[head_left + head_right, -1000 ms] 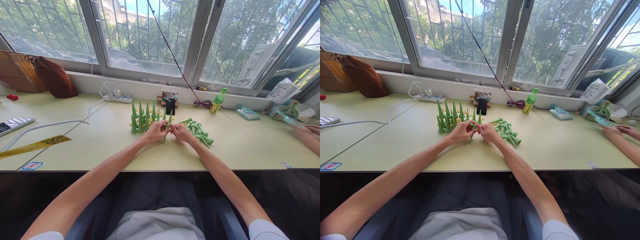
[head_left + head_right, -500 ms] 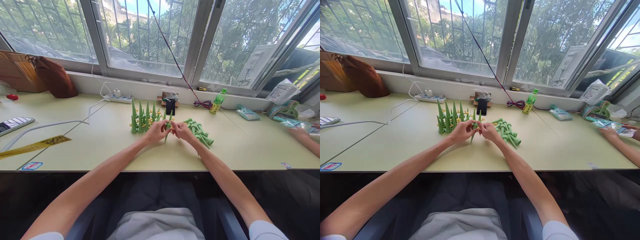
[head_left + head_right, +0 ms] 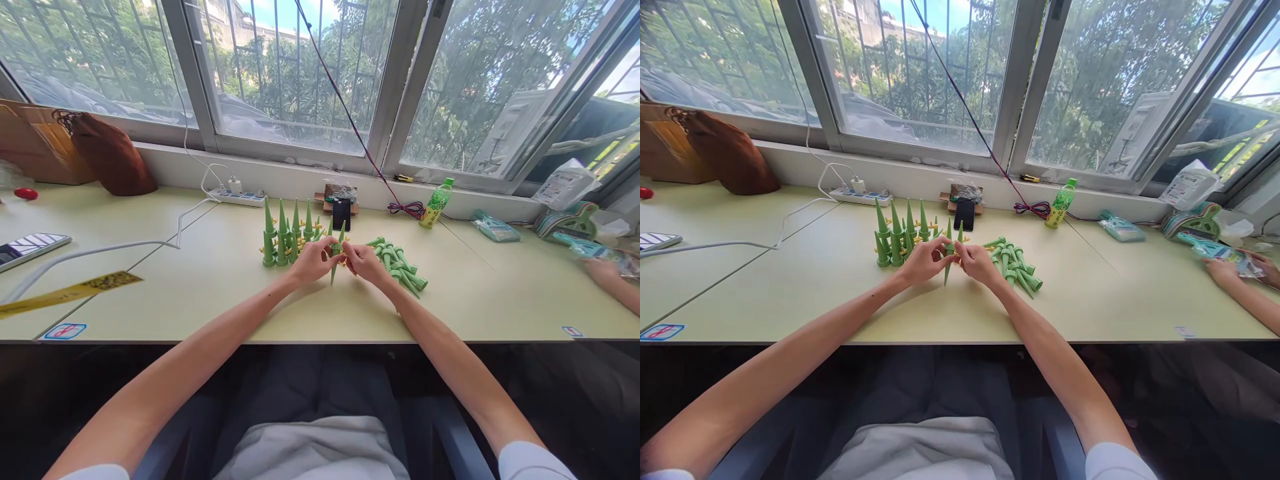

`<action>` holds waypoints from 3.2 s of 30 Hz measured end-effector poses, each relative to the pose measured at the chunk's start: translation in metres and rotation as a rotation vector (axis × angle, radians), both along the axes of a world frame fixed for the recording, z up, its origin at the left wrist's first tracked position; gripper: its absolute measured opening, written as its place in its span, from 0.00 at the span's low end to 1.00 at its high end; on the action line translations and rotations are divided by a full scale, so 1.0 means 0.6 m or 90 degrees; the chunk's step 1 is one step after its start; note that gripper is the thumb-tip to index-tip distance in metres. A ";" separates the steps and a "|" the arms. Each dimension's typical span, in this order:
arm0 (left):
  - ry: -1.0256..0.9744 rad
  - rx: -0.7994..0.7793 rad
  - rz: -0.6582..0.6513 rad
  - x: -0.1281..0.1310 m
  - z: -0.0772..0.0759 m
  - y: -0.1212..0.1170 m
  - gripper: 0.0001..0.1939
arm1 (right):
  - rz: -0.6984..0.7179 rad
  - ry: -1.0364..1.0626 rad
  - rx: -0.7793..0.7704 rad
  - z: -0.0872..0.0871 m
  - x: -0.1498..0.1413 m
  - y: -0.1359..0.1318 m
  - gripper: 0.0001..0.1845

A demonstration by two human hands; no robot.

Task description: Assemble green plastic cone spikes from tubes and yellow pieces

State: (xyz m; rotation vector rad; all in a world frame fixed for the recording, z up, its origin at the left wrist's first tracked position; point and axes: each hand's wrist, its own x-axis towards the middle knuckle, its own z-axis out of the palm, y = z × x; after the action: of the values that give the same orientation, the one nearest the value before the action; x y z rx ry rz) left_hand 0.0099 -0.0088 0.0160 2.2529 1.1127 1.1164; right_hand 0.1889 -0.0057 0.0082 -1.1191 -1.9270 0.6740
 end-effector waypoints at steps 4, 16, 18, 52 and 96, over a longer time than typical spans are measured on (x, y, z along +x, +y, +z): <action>-0.006 -0.009 -0.004 -0.001 0.000 0.000 0.15 | 0.004 -0.007 0.012 -0.001 0.000 0.000 0.36; -0.012 -0.032 -0.004 -0.002 0.000 0.003 0.17 | 0.019 -0.035 0.044 -0.002 0.001 0.001 0.34; -0.009 -0.032 -0.001 -0.002 -0.001 0.004 0.16 | 0.017 -0.043 0.052 -0.002 0.001 0.000 0.34; 0.028 -0.010 -0.017 -0.002 -0.006 0.003 0.16 | 0.034 -0.040 0.027 -0.003 0.001 0.000 0.32; 0.064 0.003 -0.038 -0.007 -0.016 0.015 0.17 | 0.043 -0.111 0.073 -0.009 0.006 0.008 0.27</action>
State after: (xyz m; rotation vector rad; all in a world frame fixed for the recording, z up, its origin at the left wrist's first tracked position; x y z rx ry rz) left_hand 0.0056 0.0001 0.0065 2.3538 1.0737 0.9924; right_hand 0.1925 -0.0007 0.0027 -1.0753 -2.1312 0.5082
